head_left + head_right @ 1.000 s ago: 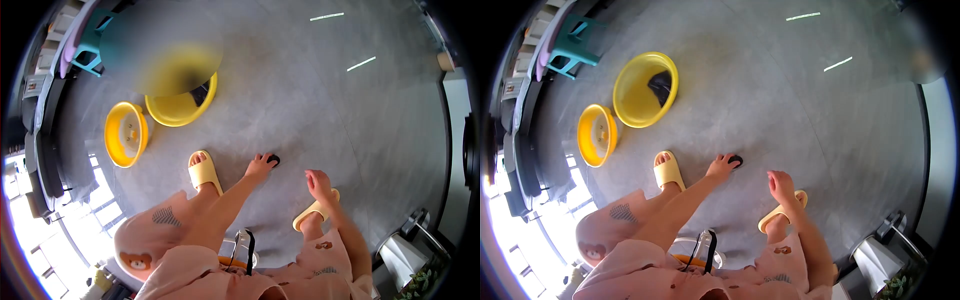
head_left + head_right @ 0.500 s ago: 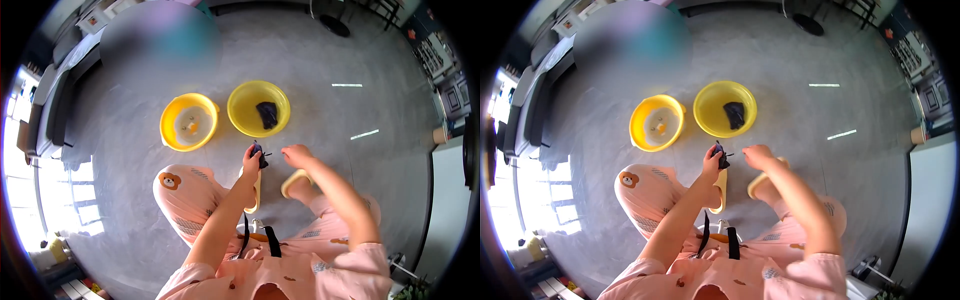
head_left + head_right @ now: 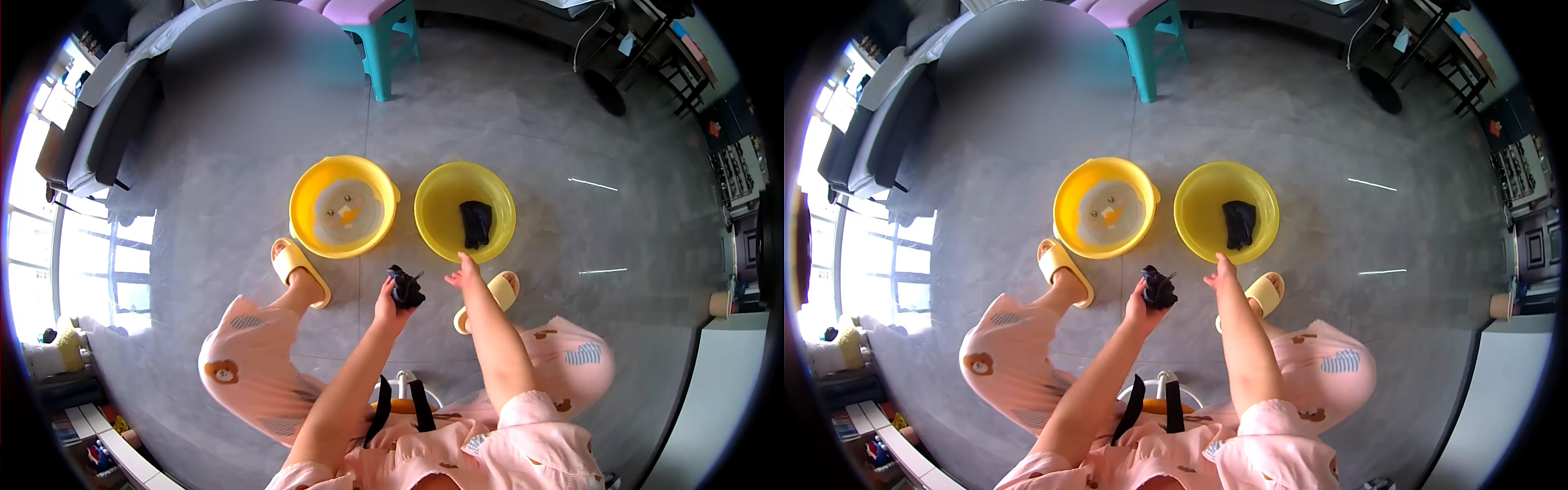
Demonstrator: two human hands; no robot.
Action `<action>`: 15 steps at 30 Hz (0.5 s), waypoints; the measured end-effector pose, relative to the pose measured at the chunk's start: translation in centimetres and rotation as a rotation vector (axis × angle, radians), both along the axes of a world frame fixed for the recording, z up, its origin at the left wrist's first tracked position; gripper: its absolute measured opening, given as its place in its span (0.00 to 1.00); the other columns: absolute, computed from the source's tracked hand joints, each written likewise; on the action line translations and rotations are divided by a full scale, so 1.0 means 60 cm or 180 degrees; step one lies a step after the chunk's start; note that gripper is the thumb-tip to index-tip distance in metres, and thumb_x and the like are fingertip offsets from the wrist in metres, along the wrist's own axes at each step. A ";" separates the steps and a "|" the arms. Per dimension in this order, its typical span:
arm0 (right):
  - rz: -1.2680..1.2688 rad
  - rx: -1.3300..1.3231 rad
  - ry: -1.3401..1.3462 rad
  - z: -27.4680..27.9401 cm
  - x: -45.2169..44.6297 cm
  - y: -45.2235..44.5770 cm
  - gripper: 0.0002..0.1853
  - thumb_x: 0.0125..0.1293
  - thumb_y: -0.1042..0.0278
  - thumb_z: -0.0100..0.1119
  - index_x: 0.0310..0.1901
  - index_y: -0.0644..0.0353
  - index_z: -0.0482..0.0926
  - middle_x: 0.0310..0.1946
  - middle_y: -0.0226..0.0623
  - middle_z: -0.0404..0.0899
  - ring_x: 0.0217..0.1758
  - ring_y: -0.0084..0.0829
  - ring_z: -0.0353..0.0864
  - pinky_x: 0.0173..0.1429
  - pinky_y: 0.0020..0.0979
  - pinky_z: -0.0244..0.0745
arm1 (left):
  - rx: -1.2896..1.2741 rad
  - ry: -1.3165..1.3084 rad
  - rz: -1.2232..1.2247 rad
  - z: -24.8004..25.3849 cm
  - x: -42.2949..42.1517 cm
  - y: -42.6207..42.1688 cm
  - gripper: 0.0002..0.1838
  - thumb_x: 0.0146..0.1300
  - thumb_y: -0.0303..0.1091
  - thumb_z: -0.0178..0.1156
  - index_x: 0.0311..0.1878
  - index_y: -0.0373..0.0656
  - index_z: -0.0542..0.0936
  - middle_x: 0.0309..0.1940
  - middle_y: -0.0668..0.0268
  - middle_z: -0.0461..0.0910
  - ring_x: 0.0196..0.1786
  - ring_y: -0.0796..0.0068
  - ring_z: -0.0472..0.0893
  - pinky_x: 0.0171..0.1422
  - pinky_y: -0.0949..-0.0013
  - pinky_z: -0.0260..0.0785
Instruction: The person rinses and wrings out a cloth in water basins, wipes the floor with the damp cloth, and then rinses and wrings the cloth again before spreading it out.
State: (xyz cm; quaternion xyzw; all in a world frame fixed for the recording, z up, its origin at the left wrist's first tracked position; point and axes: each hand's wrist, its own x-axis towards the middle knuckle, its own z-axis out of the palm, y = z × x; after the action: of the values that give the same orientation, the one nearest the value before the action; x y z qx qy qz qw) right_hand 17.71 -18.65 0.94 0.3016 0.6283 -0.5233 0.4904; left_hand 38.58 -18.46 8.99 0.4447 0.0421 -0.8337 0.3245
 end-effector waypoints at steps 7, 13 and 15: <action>-0.0614 -0.0592 0.0060 -0.116 0.023 -0.004 0.20 0.62 0.69 0.54 0.56 0.53 0.65 0.45 0.35 0.74 0.43 0.33 0.77 0.56 0.41 0.70 | -0.0070 -0.0215 -0.0499 -0.021 -0.036 -0.064 0.21 0.67 0.42 0.35 0.52 0.48 0.74 0.49 0.63 0.77 0.52 0.63 0.75 0.55 0.56 0.68; -0.0479 -0.0701 0.0111 -0.095 0.080 0.065 0.18 0.62 0.71 0.53 0.54 0.53 0.65 0.44 0.36 0.74 0.41 0.31 0.78 0.49 0.36 0.75 | -0.0050 -0.0207 -0.0088 -0.078 -0.127 -0.110 0.19 0.67 0.34 0.36 0.56 0.47 0.71 0.49 0.63 0.76 0.52 0.65 0.75 0.55 0.62 0.69; -0.0416 -0.0618 -0.0010 -0.082 0.100 0.089 0.19 0.62 0.71 0.54 0.54 0.52 0.64 0.42 0.35 0.74 0.39 0.30 0.78 0.44 0.33 0.76 | 0.0033 -0.0570 -0.0026 -0.098 -0.151 -0.116 0.18 0.68 0.33 0.36 0.59 0.47 0.68 0.49 0.65 0.75 0.51 0.68 0.76 0.55 0.63 0.70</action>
State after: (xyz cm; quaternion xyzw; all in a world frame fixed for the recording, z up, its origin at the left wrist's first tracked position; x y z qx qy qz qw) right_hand 23.71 -13.32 -3.99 0.2938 0.5529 -0.6120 0.4832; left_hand 29.53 -25.41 3.10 0.5193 0.0154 -0.7918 0.3212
